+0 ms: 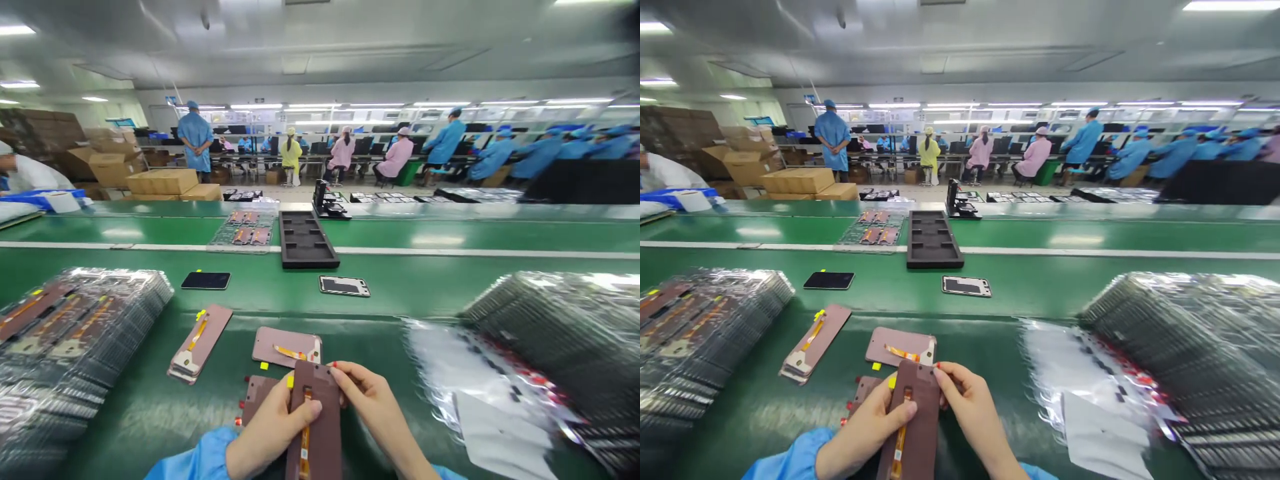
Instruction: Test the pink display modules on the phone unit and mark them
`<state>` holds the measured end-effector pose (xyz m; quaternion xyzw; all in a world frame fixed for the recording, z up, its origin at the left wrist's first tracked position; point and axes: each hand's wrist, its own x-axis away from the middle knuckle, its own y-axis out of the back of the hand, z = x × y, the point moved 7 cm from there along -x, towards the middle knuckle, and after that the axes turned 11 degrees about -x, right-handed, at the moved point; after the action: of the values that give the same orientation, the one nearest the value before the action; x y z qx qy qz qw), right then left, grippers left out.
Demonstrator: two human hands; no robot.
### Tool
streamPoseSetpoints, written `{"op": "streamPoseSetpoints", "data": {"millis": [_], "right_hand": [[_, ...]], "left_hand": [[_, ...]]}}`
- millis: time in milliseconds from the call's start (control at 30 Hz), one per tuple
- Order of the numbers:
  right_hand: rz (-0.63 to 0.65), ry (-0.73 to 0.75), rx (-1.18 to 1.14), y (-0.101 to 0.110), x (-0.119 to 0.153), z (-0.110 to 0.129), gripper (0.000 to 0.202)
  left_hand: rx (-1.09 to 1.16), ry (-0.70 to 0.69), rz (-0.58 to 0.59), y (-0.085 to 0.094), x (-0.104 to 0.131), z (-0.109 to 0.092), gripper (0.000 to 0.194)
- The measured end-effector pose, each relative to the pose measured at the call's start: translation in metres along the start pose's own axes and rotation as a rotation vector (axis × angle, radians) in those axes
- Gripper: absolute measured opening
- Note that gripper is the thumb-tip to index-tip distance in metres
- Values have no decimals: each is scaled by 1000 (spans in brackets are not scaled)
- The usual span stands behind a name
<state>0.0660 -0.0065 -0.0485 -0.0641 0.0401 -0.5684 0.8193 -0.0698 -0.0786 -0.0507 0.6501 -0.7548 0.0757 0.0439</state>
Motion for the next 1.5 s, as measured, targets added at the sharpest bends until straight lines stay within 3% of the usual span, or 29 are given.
{"op": "streamPoseSetpoints", "data": {"millis": [67, 167, 233, 267, 333, 500, 667, 733, 867, 933, 1100, 1300, 1400, 1500], "right_hand": [[-42, 136, 146, 0, 2, 7, 35], [-89, 542, 437, -12, 19, 34, 20], [22, 743, 517, -29, 34, 48, 21], [95, 774, 500, -36, 38, 51, 21], [154, 713, 405, -38, 39, 54, 19], [17, 369, 210, -16, 18, 37, 16], [83, 293, 287, -21, 9, 26, 13], [137, 379, 385, -28, 14, 31, 13], [41, 910, 753, -43, 47, 55, 19], [61, 1090, 895, -53, 65, 55, 19], [117, 1186, 926, -56, 81, 54, 18], [204, 1167, 838, -62, 77, 63, 22], [279, 1210, 868, -76, 79, 62, 31], [335, 1297, 907, -85, 90, 65, 36]], "left_hand": [[61, 31, 15, -1, 3, 4, 42], [89, 54, -42, 5, 2, 9, 42], [57, 47, -107, 12, 0, 11, 42], [36, 44, -128, 14, -1, 12, 42], [11, 54, -119, 15, -2, 12, 43], [-21, 88, 75, -4, 4, 6, 43], [-198, 94, 181, -15, 12, 2, 36], [-231, 91, 189, -14, 12, 2, 35], [-225, 85, 125, -12, 11, 3, 35], [-193, 67, 72, -10, 9, 3, 34], [47, 59, 127, -13, 9, 2, 32], [395, 393, 308, -15, 17, 15, 39], [271, 482, 214, -7, 13, 17, 36], [156, 484, 103, 5, 4, 12, 33]]}}
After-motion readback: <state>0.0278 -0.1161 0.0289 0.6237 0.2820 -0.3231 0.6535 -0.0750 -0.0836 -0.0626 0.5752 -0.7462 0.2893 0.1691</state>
